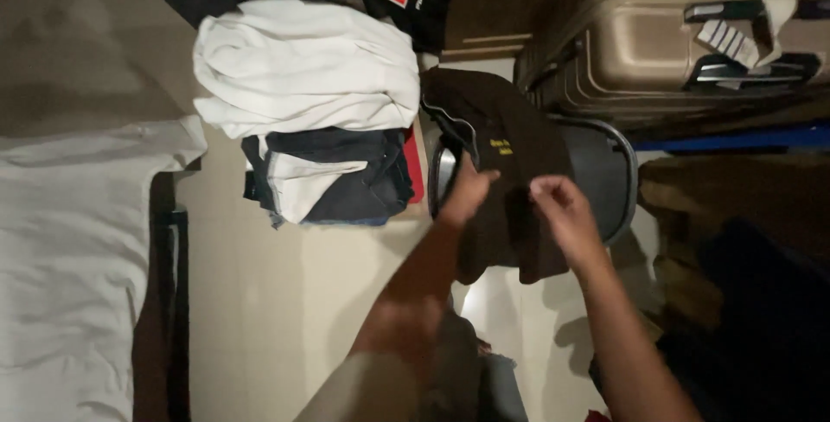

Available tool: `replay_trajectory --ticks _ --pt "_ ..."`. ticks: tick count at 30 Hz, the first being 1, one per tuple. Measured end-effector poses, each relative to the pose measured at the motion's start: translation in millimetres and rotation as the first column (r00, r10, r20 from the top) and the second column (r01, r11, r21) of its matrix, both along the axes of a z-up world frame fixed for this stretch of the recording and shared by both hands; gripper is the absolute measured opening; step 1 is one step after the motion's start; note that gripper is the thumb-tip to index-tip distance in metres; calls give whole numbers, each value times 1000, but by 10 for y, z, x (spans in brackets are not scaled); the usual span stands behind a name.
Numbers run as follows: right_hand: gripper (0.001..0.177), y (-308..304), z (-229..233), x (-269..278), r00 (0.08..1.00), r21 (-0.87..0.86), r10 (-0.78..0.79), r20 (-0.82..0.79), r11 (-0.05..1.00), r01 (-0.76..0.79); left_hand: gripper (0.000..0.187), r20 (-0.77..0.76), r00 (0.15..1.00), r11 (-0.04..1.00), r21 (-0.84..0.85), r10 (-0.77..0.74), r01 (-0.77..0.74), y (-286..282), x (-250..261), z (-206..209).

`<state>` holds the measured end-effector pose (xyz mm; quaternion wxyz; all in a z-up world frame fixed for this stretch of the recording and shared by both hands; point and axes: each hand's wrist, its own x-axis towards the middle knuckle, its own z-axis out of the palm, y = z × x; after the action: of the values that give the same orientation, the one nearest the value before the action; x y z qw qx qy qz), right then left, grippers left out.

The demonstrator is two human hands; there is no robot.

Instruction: The person is taking various items of laundry from a pile on the floor, putting them onto plastic hangers, and hanging them on a metal drying rack.

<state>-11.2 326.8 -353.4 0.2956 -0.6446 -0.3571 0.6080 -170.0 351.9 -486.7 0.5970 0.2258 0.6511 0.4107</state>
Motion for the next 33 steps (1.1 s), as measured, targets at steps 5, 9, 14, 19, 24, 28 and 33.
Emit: replay_trajectory --ticks 5,9,14,19,24,28,33 --pt "48 289 420 -171 923 383 66 380 897 -222 69 13 991 951 283 -135 126 -524 364 1060" --pt "105 148 1244 -259 875 448 79 478 834 -321 64 -398 867 898 190 -298 396 -1336 1140 165" --pt "56 -250 1697 109 751 391 6 660 850 -351 56 -479 821 686 484 -311 542 -1992 916 1610" --pt "26 -1115 2110 442 905 261 -73 418 964 -42 82 -474 522 480 218 -709 850 -2385 678 2479" --pt "29 -2372 1928 965 928 394 -324 183 889 233 75 -514 269 61 385 -815 921 -2488 190 3225" --pt "34 -3236 2103 944 795 118 -586 157 810 574 27 -593 735 297 674 -329 677 -2445 179 3632" --pt "30 -3944 1787 967 777 335 -629 7 734 591 43 -635 693 215 665 -341 715 -2298 547 3818"
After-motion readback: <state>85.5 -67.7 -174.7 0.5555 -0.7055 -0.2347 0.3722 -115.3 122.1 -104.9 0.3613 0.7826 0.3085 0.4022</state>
